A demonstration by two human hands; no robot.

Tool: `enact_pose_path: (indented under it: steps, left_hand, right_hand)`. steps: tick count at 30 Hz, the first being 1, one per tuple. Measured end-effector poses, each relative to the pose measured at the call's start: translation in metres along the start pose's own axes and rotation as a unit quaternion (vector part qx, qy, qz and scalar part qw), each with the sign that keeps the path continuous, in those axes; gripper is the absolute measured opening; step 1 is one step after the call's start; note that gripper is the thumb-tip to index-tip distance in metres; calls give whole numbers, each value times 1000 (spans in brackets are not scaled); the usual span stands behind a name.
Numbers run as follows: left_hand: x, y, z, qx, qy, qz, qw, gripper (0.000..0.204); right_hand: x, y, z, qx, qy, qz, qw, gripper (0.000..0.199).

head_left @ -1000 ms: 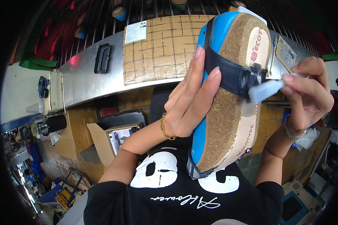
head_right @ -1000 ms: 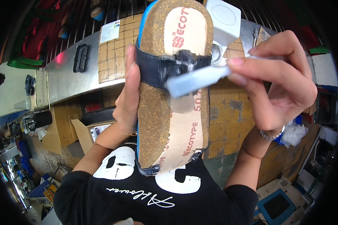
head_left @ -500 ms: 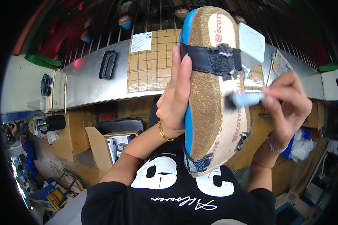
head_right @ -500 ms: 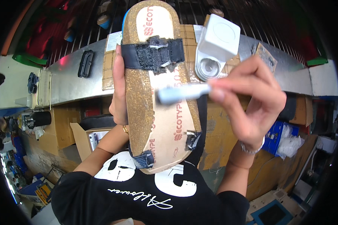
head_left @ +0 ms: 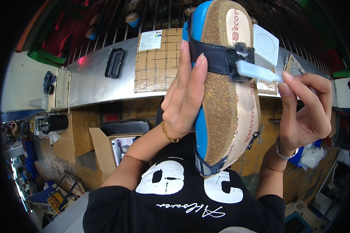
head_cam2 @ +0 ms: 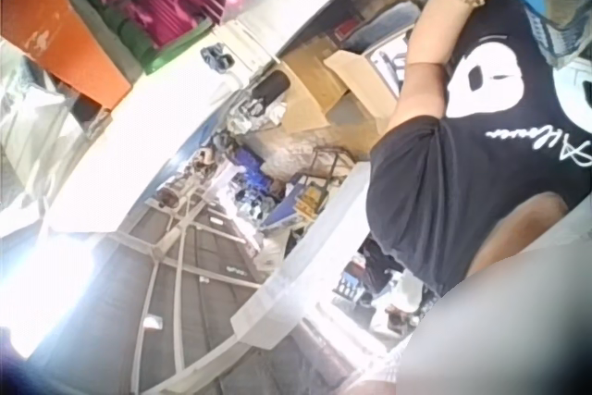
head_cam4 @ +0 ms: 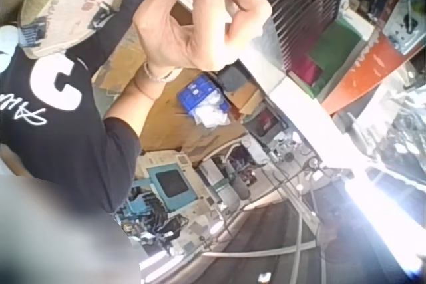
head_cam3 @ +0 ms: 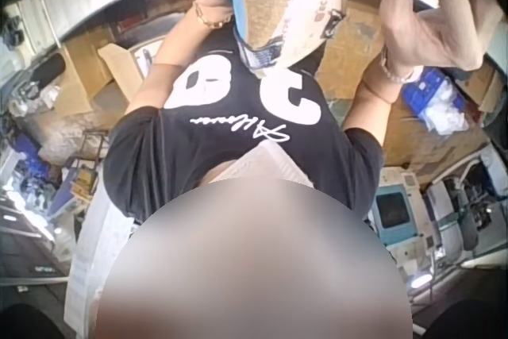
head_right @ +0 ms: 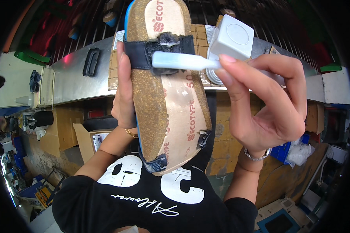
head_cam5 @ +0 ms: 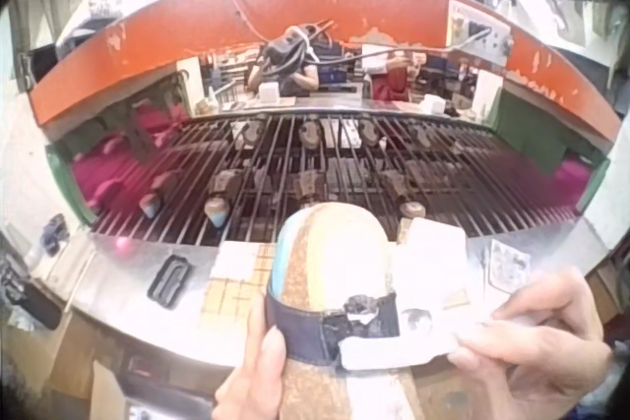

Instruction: The person applies glue to the soles of multiple sandals using a brush. They repeatedly dip the brush into a container and spread the adhesive along the edges and surfaces of the sandal soles, handling each sandal one at a time.

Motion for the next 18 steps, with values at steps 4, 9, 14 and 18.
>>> enact_pose_path:
  steps: [4,9,14,18]
  left_hand:
    - [1,-1,-1,-10,-4,8,1000,85]
    - [3,0,-1,-23,-15,22,999,81]
    - [5,-1,-2,-42,-38,57,997,78]
    - [3,-4,0,-61,-60,102,991,75]
  right_hand:
    - [-1,1,9,38,-40,-6,998,26]
    - [0,9,20,-37,-147,-101,983,22]
    - [2,17,11,-43,-137,-115,983,22]
    - [1,29,0,-51,-147,-91,984,22]
Point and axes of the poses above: each hand's wrist, its own y-axis away from the middle knuckle, its own x-axis out of the back of the hand, z = x × y, the point moved 4 cm from there along -y, towards the middle knuckle, and after that the axes turned 6 degrees about -z, right-handed, at the moved point
